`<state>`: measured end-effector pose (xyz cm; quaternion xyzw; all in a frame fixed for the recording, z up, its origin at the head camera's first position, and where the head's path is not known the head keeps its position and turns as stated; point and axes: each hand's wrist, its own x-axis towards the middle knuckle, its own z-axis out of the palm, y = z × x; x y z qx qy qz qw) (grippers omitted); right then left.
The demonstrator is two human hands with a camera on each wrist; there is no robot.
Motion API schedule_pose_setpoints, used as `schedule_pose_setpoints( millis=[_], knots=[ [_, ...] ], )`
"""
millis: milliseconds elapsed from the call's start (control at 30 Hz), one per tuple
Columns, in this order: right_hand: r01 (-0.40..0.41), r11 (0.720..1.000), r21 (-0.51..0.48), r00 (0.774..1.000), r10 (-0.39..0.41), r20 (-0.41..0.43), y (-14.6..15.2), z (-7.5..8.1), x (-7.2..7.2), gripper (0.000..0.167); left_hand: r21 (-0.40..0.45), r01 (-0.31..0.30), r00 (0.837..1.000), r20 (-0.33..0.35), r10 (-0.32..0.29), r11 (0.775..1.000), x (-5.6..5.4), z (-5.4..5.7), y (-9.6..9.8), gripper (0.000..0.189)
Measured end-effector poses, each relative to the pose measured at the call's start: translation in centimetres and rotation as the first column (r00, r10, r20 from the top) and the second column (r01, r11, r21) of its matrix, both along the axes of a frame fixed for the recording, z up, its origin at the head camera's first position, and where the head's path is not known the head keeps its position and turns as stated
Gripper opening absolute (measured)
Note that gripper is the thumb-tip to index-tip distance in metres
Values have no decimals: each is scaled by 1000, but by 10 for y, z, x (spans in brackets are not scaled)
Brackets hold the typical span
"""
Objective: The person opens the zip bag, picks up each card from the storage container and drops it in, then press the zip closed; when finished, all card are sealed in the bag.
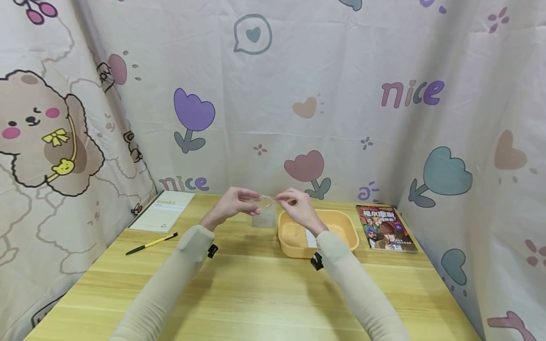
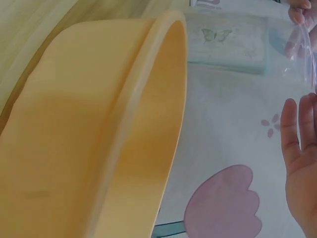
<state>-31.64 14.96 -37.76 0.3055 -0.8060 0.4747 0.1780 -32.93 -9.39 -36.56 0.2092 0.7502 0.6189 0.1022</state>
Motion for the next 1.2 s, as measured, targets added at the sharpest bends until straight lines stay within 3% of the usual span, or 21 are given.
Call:
schedule_pose_setpoints(
  millis=[100,433,833,1200],
  knots=[
    [2,1000,-17,997,-1,80,11,-11,-13,15,2,-1,1000,-5,1,1000,0,1,-1,39],
    [-7,993,115,961,-25,275,45,-22,-17,14,-3,7,1000,1,-7,1000,-3,-1,-1,44],
    [-39,988,146,941,-13,338,78,-40,-20,25,2,7,1000,0,-7,1000,-3,-2,-2,42],
    [-28,974,223,915,-65,397,102,-57,-21,30,-8,-2,1000,-7,2,1000,0,0,-3,41]
  ],
)
